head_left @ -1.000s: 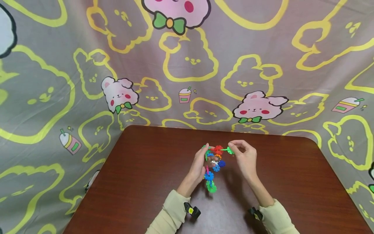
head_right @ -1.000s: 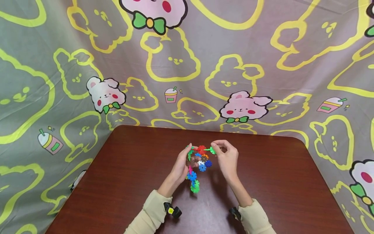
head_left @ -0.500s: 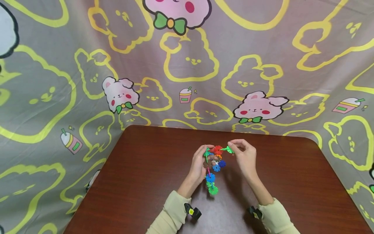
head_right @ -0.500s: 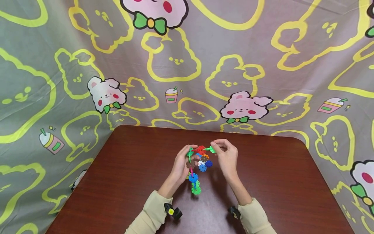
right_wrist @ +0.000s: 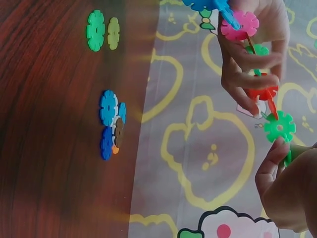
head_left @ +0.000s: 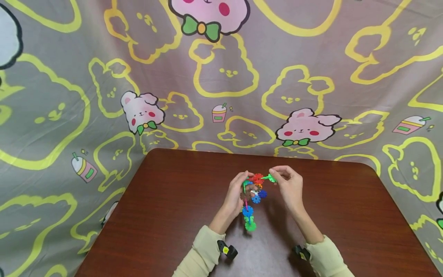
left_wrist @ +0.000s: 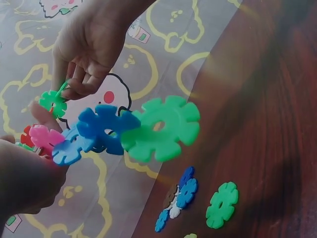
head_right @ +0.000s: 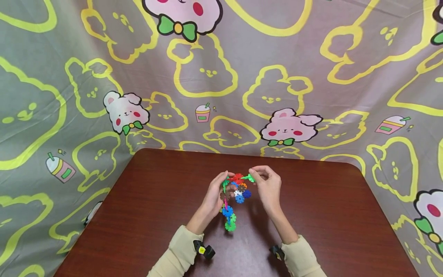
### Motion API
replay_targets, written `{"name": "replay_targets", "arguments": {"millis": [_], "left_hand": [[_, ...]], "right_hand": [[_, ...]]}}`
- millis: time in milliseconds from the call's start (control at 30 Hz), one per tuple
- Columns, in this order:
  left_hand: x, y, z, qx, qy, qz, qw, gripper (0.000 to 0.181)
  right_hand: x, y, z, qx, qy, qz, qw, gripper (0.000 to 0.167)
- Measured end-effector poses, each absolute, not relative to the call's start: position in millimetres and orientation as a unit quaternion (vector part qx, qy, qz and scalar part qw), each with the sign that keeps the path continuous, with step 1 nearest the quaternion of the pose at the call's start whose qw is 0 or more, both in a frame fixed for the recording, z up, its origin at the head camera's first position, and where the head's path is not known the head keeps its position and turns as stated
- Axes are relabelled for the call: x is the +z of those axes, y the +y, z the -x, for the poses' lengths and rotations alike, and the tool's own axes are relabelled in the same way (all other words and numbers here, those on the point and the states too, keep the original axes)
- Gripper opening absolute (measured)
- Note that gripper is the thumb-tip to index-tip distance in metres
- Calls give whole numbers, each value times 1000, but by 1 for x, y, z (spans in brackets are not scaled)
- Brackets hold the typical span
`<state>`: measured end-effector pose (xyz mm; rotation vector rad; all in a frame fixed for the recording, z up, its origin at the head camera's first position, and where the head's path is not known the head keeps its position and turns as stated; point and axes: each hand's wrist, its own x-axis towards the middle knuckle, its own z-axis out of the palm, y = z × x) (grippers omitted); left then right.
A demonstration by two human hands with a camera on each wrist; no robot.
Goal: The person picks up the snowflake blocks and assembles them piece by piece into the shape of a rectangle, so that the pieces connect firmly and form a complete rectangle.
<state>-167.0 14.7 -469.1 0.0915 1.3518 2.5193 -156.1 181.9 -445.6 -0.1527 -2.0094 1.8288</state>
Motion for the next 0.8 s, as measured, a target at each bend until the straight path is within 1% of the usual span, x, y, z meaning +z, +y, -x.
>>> {"name": "replay_targets", "arguments": {"millis": [67,200,267,433,567,667,733,800], "left_hand": [[-470,15,167,872,468,-32,140,22],[-471,15,167,870,473,-27,137,37],[-471,15,168,871,472,-22,131,38],[-471,14,170,878,465,-5,112,18],[-469,11,172,886,451,16,105,11],[-466,8,174,893,439,28,98,10],[-465,5,176,897,430,30,94,10],[-465,3,177,900,426,31,92,10]], "right_hand": [[-446,181,157,664,-714,57,215,23],[-447,178,160,676,-701,63,219,25],[-446,177,160,680,-699,63,213,27],[-449,178,161,688,-698,45,194,29],[-455,183,165,686,-702,35,187,32],[-465,190,172,638,-753,33,158,27],[-476,195,178,571,-811,18,128,19],[-490,198,183,499,-862,-3,92,16]]}}
